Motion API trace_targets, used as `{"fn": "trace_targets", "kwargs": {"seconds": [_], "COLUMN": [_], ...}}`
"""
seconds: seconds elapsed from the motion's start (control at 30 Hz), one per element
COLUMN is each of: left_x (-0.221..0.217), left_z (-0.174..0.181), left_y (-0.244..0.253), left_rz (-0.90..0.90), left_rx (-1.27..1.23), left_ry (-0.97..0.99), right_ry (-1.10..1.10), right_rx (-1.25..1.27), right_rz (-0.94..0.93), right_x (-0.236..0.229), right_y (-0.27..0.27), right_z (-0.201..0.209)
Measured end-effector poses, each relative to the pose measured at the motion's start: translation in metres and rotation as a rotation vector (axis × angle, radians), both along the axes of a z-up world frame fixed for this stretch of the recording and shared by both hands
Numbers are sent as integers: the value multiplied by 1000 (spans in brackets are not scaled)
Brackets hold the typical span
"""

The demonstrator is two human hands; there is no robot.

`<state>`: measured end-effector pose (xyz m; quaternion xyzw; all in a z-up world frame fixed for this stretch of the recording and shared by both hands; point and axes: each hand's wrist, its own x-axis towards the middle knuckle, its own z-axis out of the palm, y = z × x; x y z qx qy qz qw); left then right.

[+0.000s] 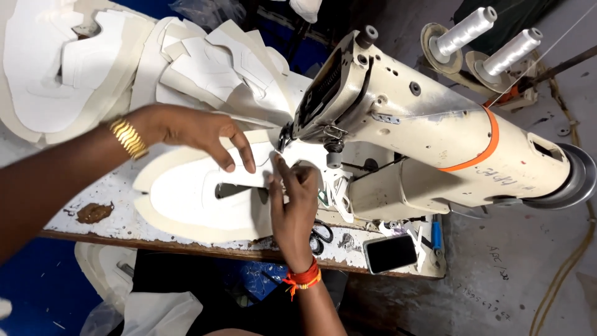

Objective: The person stitches together shoe upper components using an industrial sewing machine.

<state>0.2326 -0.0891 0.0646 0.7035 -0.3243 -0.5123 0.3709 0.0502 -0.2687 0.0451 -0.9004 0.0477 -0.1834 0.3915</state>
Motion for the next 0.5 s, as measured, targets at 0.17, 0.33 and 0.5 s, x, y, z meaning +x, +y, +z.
{"fn": "trace_targets", "kwargs": {"seconds": [0.17, 0.33, 0.5], "left_x": [-21, -38, -45], "left_z": [-7, -8, -21], "left_y": [4, -1, -6], "left_rz": [104, 206, 299], "left_rx": [-179, -213, -292], "left_ry": [13, -29, -27], "right_ry": [-87, -141, -110], "right_rx": [-431, -512, -467], "right_rz": [-12, 21, 85], "right_x": [-15, -10, -6], "right_y": [1, -12, -24], "right_z": [-4, -16, -8]}}
